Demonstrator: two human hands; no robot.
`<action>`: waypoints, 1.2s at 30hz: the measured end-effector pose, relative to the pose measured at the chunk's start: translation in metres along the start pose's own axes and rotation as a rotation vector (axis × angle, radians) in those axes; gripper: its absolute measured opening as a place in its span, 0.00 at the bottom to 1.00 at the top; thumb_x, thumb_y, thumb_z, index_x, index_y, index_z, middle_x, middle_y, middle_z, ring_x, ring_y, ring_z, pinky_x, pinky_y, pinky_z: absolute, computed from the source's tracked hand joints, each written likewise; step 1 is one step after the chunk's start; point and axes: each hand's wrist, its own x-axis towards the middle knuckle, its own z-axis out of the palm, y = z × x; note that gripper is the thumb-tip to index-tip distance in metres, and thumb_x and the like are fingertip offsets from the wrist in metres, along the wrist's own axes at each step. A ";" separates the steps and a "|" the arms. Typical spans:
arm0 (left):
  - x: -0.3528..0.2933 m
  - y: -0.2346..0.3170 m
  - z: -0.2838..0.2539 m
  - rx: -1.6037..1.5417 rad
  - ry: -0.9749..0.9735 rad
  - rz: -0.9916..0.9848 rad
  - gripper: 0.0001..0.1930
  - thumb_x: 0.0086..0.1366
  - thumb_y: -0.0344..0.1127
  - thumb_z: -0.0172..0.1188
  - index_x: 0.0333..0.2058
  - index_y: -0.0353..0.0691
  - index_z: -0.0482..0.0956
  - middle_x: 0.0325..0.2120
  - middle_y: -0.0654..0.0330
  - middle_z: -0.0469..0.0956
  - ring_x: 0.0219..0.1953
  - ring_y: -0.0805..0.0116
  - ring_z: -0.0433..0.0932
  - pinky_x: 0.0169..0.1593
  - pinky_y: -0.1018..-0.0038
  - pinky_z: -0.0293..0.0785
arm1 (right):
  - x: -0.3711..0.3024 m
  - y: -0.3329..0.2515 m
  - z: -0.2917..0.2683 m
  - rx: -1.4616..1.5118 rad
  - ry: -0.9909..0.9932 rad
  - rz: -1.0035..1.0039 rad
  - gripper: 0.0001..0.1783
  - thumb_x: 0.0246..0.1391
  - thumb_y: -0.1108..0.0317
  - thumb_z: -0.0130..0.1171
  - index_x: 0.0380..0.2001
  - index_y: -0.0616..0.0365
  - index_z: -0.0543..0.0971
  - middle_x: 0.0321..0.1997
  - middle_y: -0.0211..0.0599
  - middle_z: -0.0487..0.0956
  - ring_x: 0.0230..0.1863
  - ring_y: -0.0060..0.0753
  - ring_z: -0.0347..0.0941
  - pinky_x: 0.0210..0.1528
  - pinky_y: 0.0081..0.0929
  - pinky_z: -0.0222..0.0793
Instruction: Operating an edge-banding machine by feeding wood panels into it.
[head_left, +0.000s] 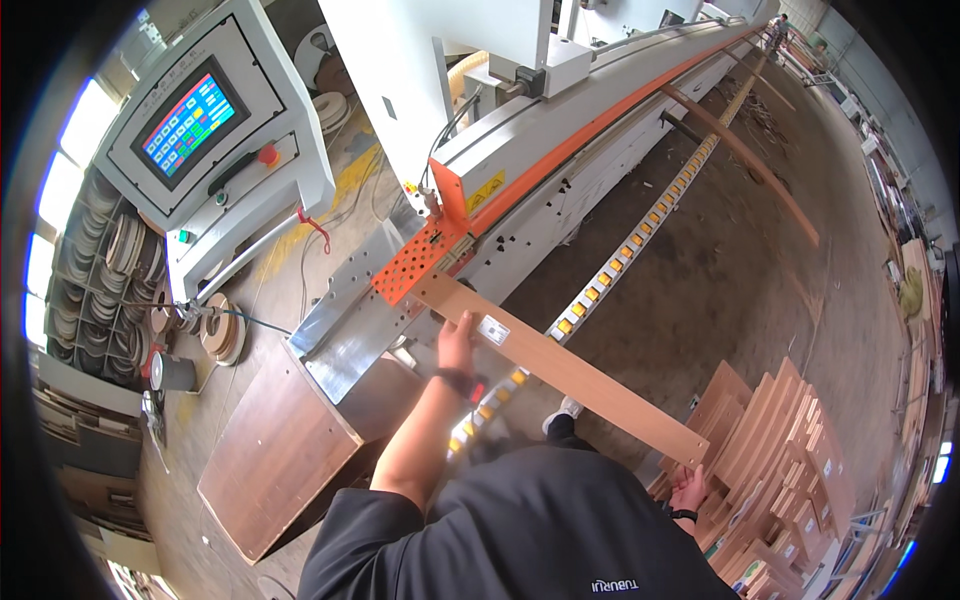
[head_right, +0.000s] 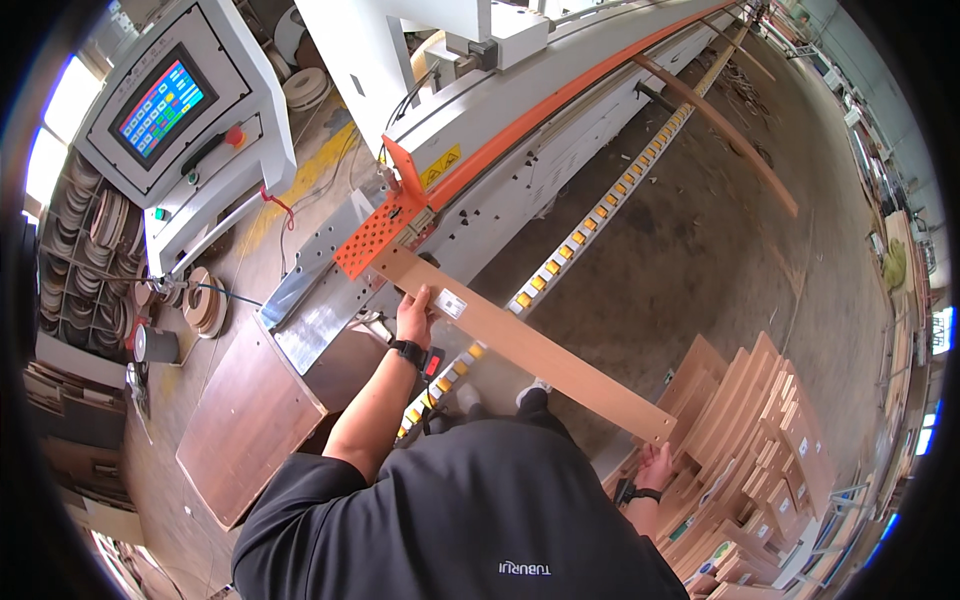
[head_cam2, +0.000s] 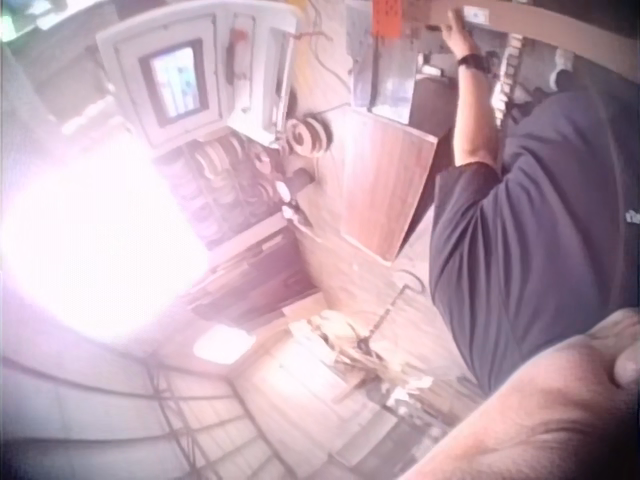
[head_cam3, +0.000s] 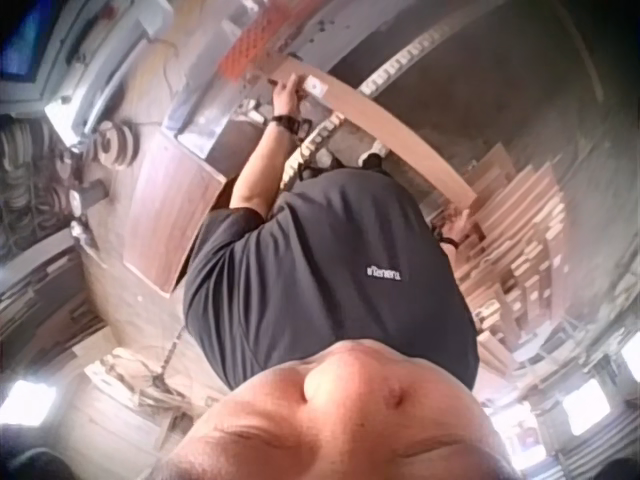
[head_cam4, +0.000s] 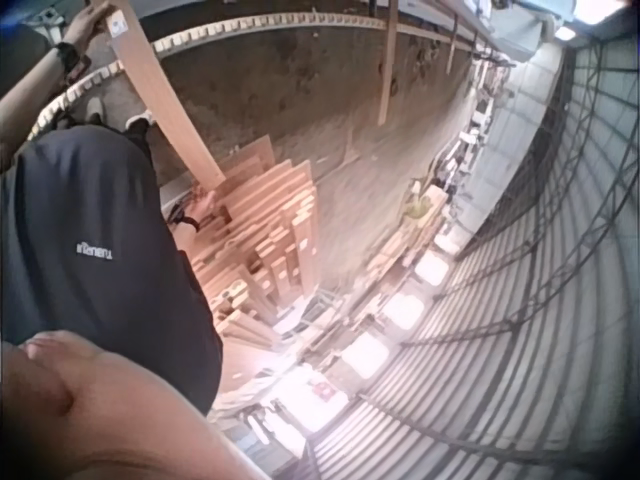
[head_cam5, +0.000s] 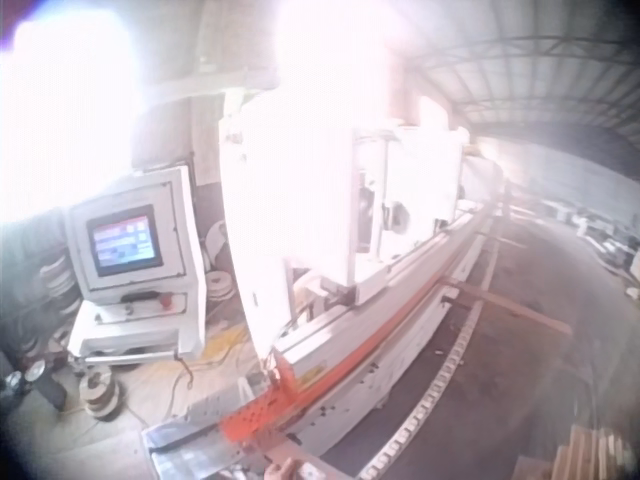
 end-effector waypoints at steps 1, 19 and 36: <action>0.000 0.002 0.007 0.022 -0.017 0.031 0.18 0.76 0.48 0.58 0.54 0.43 0.75 0.42 0.64 0.83 0.40 0.71 0.83 0.42 0.73 0.80 | -0.003 0.002 -0.010 0.009 -0.062 0.047 0.21 0.71 0.45 0.55 0.49 0.50 0.81 0.42 0.29 0.85 0.39 0.26 0.80 0.40 0.25 0.74; -0.014 0.015 0.032 0.112 0.143 0.198 0.43 0.76 0.32 0.55 0.78 0.58 0.38 0.47 0.53 0.84 0.36 0.63 0.87 0.30 0.65 0.86 | -0.071 -0.055 0.052 -1.170 -0.552 0.068 0.21 0.60 0.56 0.70 0.32 0.69 0.85 0.30 0.43 0.87 0.30 0.33 0.85 0.35 0.28 0.79; 0.062 0.009 0.133 0.114 0.089 0.123 0.42 0.72 0.32 0.62 0.77 0.63 0.49 0.38 0.58 0.82 0.28 0.65 0.81 0.28 0.63 0.84 | 0.019 -0.104 0.089 -0.810 -0.635 -0.062 0.20 0.64 0.56 0.66 0.26 0.63 0.81 0.23 0.29 0.80 0.26 0.19 0.74 0.29 0.26 0.72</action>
